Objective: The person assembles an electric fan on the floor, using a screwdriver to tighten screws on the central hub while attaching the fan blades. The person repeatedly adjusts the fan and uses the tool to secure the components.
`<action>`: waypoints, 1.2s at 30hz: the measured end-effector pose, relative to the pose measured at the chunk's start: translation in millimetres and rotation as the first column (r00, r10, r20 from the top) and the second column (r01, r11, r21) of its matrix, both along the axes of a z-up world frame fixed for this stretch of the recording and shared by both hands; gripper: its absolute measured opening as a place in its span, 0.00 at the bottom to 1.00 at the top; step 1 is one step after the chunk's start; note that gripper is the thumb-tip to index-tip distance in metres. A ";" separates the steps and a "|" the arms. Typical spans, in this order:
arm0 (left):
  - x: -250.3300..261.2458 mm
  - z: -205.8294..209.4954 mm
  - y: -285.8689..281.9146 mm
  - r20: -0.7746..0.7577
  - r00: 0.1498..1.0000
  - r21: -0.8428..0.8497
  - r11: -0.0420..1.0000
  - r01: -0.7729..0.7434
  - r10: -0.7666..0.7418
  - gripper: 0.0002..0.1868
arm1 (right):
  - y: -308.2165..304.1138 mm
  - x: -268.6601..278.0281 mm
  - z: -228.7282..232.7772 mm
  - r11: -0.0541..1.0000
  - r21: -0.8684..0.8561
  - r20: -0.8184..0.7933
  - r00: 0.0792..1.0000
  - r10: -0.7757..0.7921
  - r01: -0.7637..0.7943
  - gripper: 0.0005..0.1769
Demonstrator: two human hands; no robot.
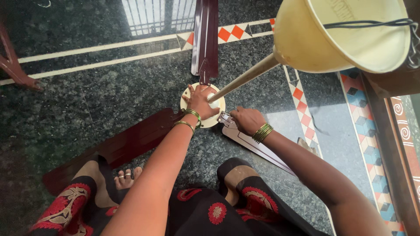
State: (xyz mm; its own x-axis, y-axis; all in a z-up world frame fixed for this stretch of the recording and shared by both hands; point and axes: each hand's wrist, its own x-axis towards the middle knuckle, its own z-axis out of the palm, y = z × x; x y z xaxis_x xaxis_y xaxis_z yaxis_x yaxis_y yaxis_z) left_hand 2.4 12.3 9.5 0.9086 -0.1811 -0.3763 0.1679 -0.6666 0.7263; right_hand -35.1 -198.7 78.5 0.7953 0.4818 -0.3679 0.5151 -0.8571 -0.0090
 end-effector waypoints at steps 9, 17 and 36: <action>-6.8 19.3 5.3 0.080 0.991 0.041 0.994 0.104 -0.107 0.41 | 0.9 3.1 -32.2 0.980 -0.102 0.051 0.983 0.176 -0.170 0.07; 1.5 22.7 17.9 0.036 0.954 0.052 0.954 0.295 -0.297 0.52 | -11.4 13.8 -32.5 0.994 0.060 -0.046 0.995 -0.089 0.091 0.11; -1.1 6.6 4.8 0.082 0.959 0.127 0.957 0.259 -0.271 0.43 | -51.8 33.4 -98.6 0.250 0.070 -0.672 0.231 -0.704 0.966 0.14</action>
State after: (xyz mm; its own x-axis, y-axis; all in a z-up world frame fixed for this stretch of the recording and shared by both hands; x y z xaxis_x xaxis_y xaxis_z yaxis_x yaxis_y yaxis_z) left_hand 1.3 17.1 16.1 0.8669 -0.3816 -0.3206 -0.0938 -0.7568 0.6469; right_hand -1.7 -250.4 -20.2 0.6051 -0.1947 -0.7720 -0.7099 -0.5708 -0.4126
